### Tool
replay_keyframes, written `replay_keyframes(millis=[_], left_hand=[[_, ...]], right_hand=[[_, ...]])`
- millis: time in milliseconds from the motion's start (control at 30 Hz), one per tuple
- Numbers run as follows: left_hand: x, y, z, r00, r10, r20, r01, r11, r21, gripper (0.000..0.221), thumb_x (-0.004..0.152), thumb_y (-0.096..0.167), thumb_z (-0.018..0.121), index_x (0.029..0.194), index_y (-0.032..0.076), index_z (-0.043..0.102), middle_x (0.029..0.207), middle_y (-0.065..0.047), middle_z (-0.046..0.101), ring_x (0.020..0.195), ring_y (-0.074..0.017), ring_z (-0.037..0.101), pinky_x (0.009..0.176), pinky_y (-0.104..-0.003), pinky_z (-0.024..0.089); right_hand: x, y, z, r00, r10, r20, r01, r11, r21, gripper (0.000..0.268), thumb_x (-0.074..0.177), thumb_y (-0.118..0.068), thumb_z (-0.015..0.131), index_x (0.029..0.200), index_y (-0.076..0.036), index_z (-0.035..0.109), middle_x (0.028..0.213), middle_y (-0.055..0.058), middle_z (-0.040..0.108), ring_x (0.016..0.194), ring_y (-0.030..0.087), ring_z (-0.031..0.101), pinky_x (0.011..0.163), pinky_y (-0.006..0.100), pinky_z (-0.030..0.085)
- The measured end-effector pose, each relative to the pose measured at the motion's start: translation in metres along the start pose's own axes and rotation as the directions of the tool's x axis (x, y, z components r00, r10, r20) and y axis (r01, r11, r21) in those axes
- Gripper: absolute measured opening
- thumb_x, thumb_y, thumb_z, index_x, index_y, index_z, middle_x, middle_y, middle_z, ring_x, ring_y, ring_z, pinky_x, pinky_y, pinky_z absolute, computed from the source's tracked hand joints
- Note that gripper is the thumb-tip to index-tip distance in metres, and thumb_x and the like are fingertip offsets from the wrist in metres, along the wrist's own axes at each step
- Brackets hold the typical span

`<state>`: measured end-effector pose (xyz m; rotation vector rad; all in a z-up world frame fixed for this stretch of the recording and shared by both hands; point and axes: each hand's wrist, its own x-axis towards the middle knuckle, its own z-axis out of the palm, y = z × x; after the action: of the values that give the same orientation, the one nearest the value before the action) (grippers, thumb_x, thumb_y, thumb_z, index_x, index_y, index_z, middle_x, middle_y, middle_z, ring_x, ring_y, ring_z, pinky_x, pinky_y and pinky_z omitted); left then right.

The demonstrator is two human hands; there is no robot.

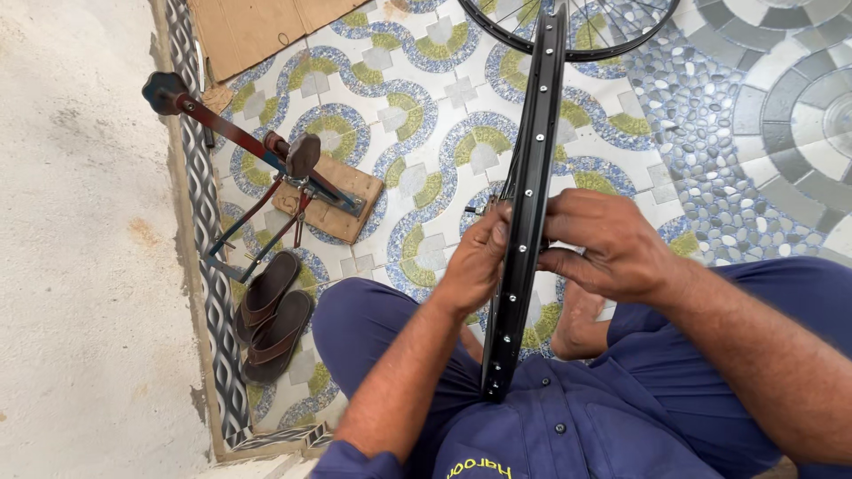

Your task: The person tightens spokes on a bicycle wheel by hand and using a spoke wrench, rotating the wheel and checking the tension of the spokes around the rim.

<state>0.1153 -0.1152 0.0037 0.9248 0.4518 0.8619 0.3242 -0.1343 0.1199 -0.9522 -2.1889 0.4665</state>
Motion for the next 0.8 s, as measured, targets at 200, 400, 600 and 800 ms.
replay_keyframes(millis=[200,400,600,800], left_hand=[[-0.01,0.008,0.005,0.994,0.088,0.063,-0.091,0.995,0.045,0.062,0.105,0.053,0.057,0.142,0.003,0.062,0.114,-0.003,0.071,0.099,-0.0089,0.064,0.086,-0.026,0.053],[0.01,0.001,-0.019,0.981,-0.035,0.191,0.02,0.997,0.079,0.06,0.109,0.053,0.059,0.12,-0.005,0.071,0.107,-0.01,0.075,0.097,-0.0152,0.072,0.088,-0.031,0.06],[0.012,0.006,-0.011,0.994,-0.054,0.098,0.043,0.993,0.107,0.066,0.103,0.059,0.065,0.112,-0.005,0.063,0.101,-0.006,0.066,0.087,-0.0155,0.065,0.075,-0.034,0.057],[-0.006,-0.025,0.013,0.979,0.167,-0.116,-0.153,0.981,0.12,0.107,0.091,0.093,0.023,0.114,-0.002,0.067,0.093,-0.002,0.065,0.081,-0.0099,0.058,0.072,-0.026,0.048]], right_hand=[[-0.013,-0.019,0.025,0.963,0.042,-0.268,-0.031,0.998,0.046,0.036,0.077,-0.006,0.08,0.112,-0.007,0.072,0.11,0.015,0.069,0.09,0.031,0.068,0.074,0.039,0.054],[-0.009,-0.008,0.007,0.99,0.135,0.049,-0.143,0.963,0.228,0.051,0.082,-0.012,0.078,0.13,-0.005,0.064,0.118,0.015,0.069,0.098,0.03,0.074,0.078,0.038,0.059],[0.006,0.001,0.003,0.994,-0.043,0.096,0.036,0.997,0.068,0.036,0.081,-0.02,0.079,0.114,-0.01,0.066,0.105,0.009,0.068,0.093,0.036,0.069,0.076,0.044,0.054],[0.008,-0.002,0.037,0.915,-0.184,-0.359,0.126,0.976,-0.178,0.028,0.078,-0.017,0.085,0.091,-0.004,0.063,0.084,0.011,0.063,0.076,0.027,0.06,0.065,0.043,0.044]])
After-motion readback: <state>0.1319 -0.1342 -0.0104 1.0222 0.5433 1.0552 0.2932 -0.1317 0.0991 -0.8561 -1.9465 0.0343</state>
